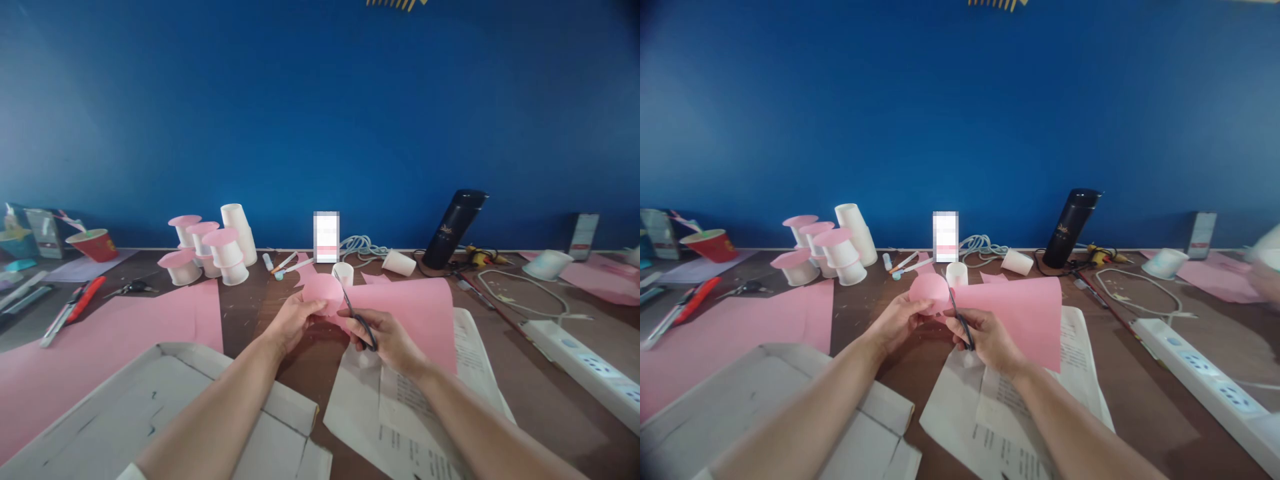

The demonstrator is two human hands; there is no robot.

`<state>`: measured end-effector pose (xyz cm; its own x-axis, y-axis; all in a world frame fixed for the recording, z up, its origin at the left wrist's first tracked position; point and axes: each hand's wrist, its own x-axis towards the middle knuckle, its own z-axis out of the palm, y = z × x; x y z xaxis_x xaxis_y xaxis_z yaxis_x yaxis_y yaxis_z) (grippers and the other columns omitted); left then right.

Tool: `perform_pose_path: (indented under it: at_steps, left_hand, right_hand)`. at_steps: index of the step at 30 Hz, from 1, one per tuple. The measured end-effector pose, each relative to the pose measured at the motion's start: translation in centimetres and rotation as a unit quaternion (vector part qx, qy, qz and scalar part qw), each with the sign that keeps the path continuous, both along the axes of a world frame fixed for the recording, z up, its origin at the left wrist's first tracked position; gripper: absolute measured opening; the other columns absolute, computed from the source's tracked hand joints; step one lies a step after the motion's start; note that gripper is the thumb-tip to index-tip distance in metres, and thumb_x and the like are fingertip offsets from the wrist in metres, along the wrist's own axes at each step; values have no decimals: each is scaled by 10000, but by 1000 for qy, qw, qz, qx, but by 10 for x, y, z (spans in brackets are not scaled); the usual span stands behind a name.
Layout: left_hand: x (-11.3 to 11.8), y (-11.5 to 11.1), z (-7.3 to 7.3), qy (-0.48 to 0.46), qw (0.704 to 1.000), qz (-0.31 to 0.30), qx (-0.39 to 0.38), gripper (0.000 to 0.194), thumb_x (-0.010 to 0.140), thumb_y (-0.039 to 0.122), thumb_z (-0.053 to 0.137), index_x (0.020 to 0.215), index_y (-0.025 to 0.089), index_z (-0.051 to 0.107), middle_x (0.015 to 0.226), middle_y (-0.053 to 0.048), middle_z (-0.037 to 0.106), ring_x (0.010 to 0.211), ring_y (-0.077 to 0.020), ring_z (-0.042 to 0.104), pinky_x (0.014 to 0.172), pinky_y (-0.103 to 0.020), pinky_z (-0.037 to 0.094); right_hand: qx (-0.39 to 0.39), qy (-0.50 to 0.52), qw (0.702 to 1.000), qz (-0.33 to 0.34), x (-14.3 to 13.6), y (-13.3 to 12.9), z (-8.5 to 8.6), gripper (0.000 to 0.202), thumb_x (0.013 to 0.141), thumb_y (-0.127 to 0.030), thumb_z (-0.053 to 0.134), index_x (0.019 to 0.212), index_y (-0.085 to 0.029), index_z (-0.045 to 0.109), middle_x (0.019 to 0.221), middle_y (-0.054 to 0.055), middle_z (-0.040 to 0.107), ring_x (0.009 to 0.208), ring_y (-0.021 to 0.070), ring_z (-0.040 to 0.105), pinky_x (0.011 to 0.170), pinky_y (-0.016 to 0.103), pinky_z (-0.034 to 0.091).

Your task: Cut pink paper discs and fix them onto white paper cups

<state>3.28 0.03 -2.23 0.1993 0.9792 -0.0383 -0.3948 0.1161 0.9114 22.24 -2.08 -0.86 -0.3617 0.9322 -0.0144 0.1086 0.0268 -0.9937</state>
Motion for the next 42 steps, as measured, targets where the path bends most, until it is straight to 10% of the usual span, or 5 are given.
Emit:
perform_pose_path:
  at_steps: [42]
  left_hand:
    - [3, 1, 2, -25, 999, 39, -13, 369, 618, 286, 804, 905, 89, 682, 776, -97, 715, 686, -198, 663, 700, -325, 523]
  right_hand:
    - [-2, -21, 1000, 14, -1, 2, -7, 532, 767, -570, 638, 1062, -129, 672, 603, -11, 525, 526, 111, 483, 496, 259, 352]
